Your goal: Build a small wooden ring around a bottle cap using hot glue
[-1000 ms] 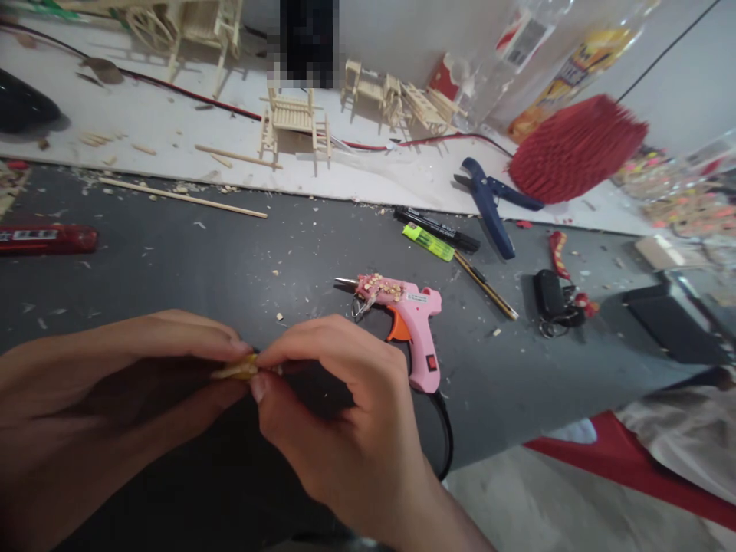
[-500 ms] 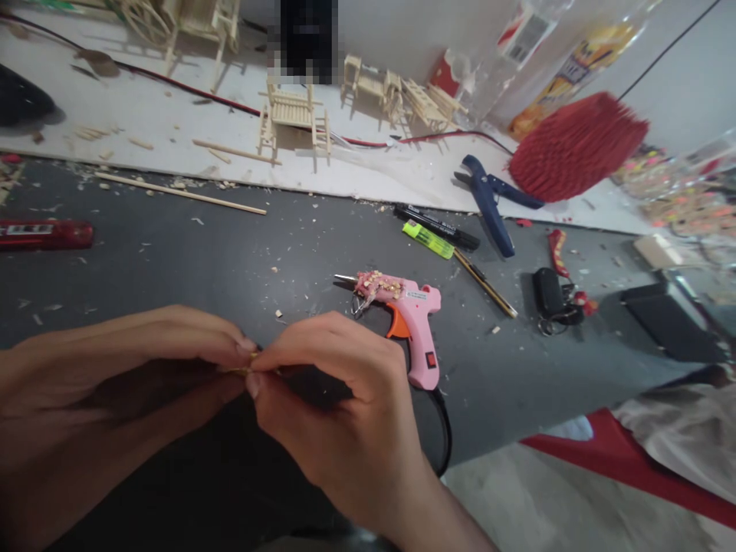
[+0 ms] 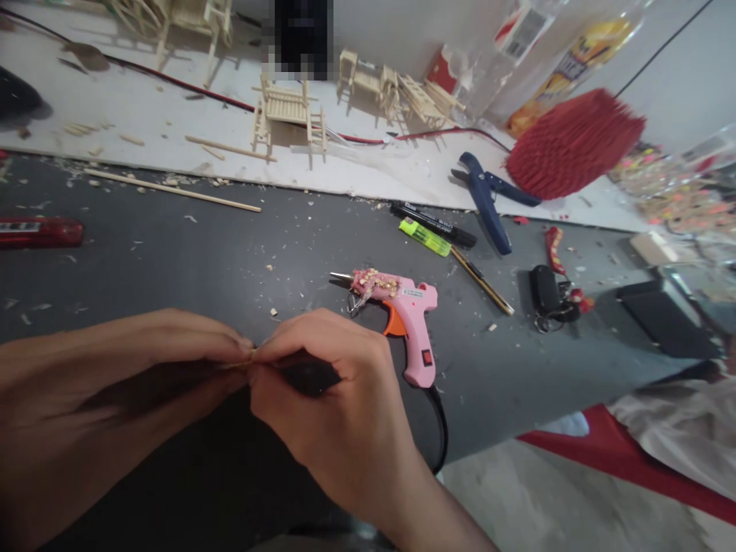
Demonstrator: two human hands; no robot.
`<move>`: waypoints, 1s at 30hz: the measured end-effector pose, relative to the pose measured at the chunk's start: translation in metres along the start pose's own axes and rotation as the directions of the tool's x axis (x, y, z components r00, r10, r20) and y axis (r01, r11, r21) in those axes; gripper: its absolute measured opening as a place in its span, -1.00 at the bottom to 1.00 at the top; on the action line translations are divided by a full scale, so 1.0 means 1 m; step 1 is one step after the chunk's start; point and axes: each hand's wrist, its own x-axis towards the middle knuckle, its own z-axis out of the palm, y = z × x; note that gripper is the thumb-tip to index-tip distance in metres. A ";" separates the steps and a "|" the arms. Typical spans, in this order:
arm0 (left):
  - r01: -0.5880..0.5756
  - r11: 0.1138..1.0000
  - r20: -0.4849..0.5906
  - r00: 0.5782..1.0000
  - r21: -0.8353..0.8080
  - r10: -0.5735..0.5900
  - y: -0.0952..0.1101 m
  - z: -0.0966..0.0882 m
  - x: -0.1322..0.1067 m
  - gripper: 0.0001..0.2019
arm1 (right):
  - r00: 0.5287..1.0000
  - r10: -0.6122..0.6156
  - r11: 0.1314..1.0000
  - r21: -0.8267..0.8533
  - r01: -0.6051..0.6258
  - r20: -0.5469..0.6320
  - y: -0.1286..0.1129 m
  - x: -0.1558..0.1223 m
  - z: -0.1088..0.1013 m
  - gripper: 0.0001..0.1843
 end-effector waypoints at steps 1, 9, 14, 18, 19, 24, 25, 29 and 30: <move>0.021 1.000 0.012 1.000 0.002 -0.021 0.000 0.000 0.000 -0.75 | 1.000 0.006 1.000 0.005 -0.006 0.005 0.001 0.000 0.000 -0.78; 0.230 0.968 -0.025 0.972 -0.096 -0.233 0.003 -0.004 -0.001 -0.87 | 0.995 -0.080 0.997 0.007 0.081 -0.062 0.004 -0.005 -0.003 -0.81; 0.164 0.986 -0.011 0.986 -0.009 -0.164 0.005 -0.005 0.000 -0.88 | 0.977 -0.207 0.971 -0.135 0.197 -0.059 0.004 -0.004 -0.003 -0.79; 0.093 0.994 -0.010 0.996 0.064 -0.093 0.006 -0.008 0.001 -0.84 | 0.972 -0.231 0.958 -0.181 0.223 -0.028 0.004 -0.003 -0.003 -0.82; 0.079 0.995 -0.011 0.997 0.065 -0.078 0.006 -0.009 0.001 -0.82 | 0.973 -0.230 0.959 -0.174 0.223 -0.018 0.004 -0.003 -0.004 -0.81; 0.005 0.996 0.015 1.000 0.088 -0.006 0.005 -0.011 0.005 -0.77 | 0.978 -0.208 0.951 -0.231 0.206 0.019 -0.001 -0.006 -0.009 -0.82; 0.001 0.995 0.017 1.000 0.097 -0.003 0.005 -0.010 0.007 -0.77 | 0.977 -0.209 0.942 -0.260 0.210 0.031 -0.002 -0.007 -0.011 -0.83; 0.034 0.999 0.053 0.998 0.026 -0.035 0.005 -0.009 0.011 -0.80 | 0.972 -0.218 0.911 -0.340 0.235 0.087 -0.006 -0.009 -0.015 -0.91; 0.049 0.999 0.066 0.997 0.000 -0.048 0.006 -0.008 0.012 -0.79 | 0.972 -0.215 0.905 -0.356 0.233 0.091 -0.007 -0.009 -0.015 -0.91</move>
